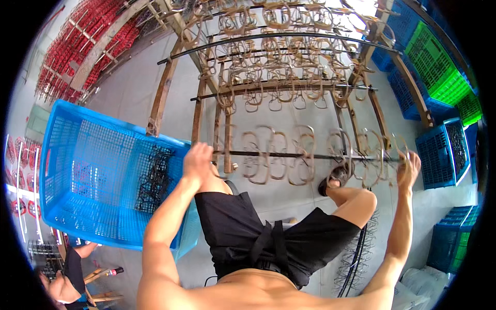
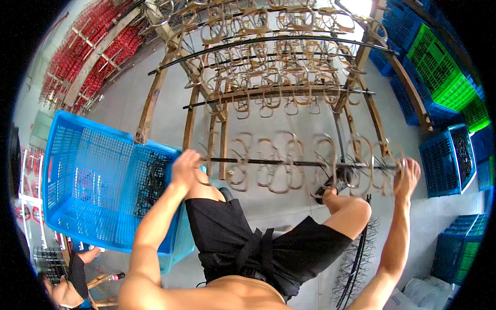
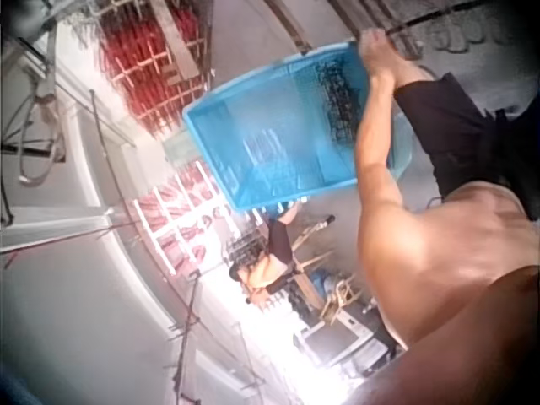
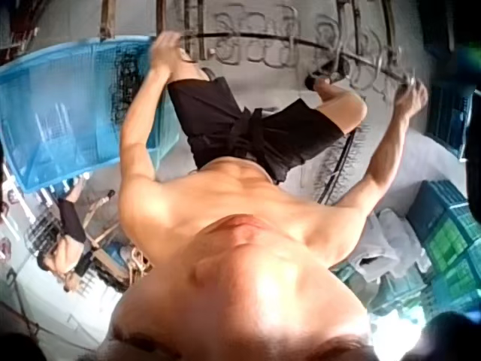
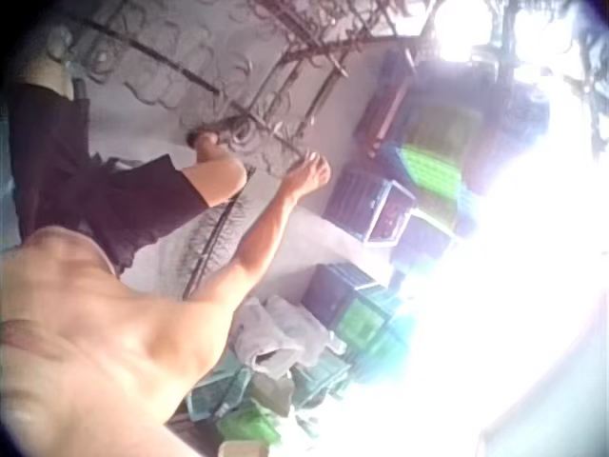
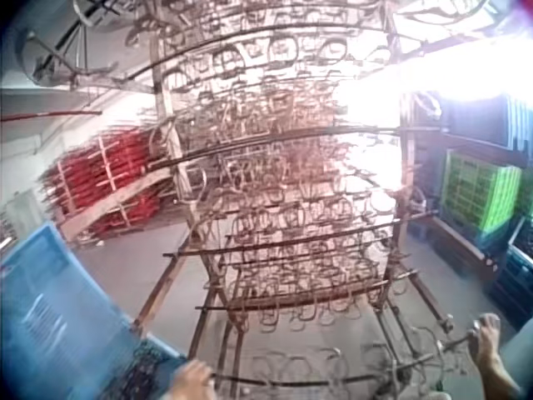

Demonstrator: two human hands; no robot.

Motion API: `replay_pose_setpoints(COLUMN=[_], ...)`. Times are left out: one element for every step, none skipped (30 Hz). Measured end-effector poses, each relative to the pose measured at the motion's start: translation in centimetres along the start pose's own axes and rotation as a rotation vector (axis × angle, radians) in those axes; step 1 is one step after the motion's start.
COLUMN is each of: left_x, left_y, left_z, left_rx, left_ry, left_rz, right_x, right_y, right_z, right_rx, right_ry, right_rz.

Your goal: The person sits on a low stool and repeatedly picks up metal hooks from a blue basket, then hangs them one by one on horizontal rods of a wooden drying rack. The person occasionally moves the basket and adjusts the rack while continuing to hang hooks.

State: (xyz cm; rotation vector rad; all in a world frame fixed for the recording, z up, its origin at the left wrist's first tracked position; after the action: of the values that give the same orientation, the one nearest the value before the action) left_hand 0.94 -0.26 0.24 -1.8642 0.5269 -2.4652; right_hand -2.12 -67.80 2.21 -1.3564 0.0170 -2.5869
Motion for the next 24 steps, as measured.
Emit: replay_pose_setpoints(left_x=[-1.0,-2.2,-6.0,-8.0,-10.6,-13.5,-16.6,-18.8,-19.2,-20.8,-22.4,-23.5,-24.1,-24.7,-25.9,-26.9,-27.9,-29.5,-31.4,-33.4,-35.3,-36.2,-36.8,-36.7], left_y=[1.7,3.1,5.9,5.5,5.6,4.7,3.9,3.7,4.0,3.5,2.8,2.5,1.8,1.2,0.1,-0.1,-0.5,-1.4,-2.8,-4.4,-6.2,-6.1,-5.1,-4.8], left_z=[0.7,1.6,4.1,6.5,7.1,6.2,6.7,6.9,7.8,8.1,8.2,8.4,8.9,9.4,8.9,9.6,10.3,10.6,10.7,10.3,9.6,9.8,9.8,9.7], left_rx=[-0.045,-0.077,-0.065,-0.081,-0.101,-0.106,-0.094,-0.089,-0.002,0.05,0.102,0.119,0.133,0.174,0.248,0.241,0.23,0.295,0.352,0.46,0.585,0.555,0.494,0.44], left_ry=[0.001,-0.047,-0.054,-0.128,-0.229,-0.216,-0.166,-0.128,-0.276,-0.268,-0.261,-0.243,-0.221,-0.299,-0.307,-0.129,0.05,0.036,0.021,0.024,0.064,0.048,0.011,-0.017], left_rz=[0.009,-0.013,-0.106,-0.031,0.02,0.017,0.01,-0.004,-0.038,-0.009,0.02,0.026,0.041,0.049,0.038,0.099,0.156,0.028,-0.095,-0.397,-0.685,-0.677,-0.635,-0.61], right_x=[1.1,1.5,2.7,0.6,-0.8,-1.9,-3.4,-5.3,-7.0,-8.7,-10.9,-13.1,-14.8,-16.3,-17.9,-19.3,-20.6,-21.9,-23.5,-25.1,-26.4,-26.6,-27.5,-28.6], right_y=[-0.8,-0.9,0.2,-0.2,-0.2,-1.4,-1.9,-2.4,-2.6,-3.1,-3.0,-2.9,-3.3,-3.7,-4.6,-4.6,-4.5,-4.0,-3.7,-3.5,-3.3,-3.1,-1.9,-1.8], right_z=[-0.7,-2.0,0.5,-0.2,-2.0,-4.1,-4.2,-4.7,-5.5,-5.4,-5.4,-5.5,-5.1,-4.7,-4.0,-3.1,-2.2,-1.3,-0.8,-0.1,0.8,1.7,1.4,2.4], right_rx=[0.001,-0.027,0.011,-0.004,-0.058,-0.096,-0.116,-0.154,-0.199,-0.177,-0.222,-0.238,-0.26,-0.274,-0.282,-0.282,-0.319,-0.277,-0.242,-0.251,-0.261,-0.266,-0.294,-0.275], right_ry=[-0.027,-0.063,-0.088,-0.059,-0.113,-0.188,-0.229,-0.283,-0.343,-0.36,-0.437,-0.48,-0.517,-0.534,-0.556,-0.565,-0.573,-0.556,-0.537,-0.526,-0.517,-0.542,-0.504,-0.48], right_rz=[-0.038,-0.068,-0.164,-0.182,-0.183,-0.156,-0.144,-0.128,-0.119,-0.054,-0.046,-0.022,0.008,0.04,0.08,0.054,0.092,0.089,0.09,0.12,0.148,0.128,0.133,0.091])
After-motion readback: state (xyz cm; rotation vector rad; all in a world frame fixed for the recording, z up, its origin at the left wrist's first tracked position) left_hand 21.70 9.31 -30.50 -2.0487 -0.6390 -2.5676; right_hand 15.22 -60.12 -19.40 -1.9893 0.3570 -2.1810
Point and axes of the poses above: each hand's wrist, its own z-axis towards the middle knuckle, its own x-axis out of the back of the hand, y = z × x, the point moved 1 cm from there along z, towards the middle knuckle, and after that the axes turned 15 degrees about z, right-handed, at the moved point
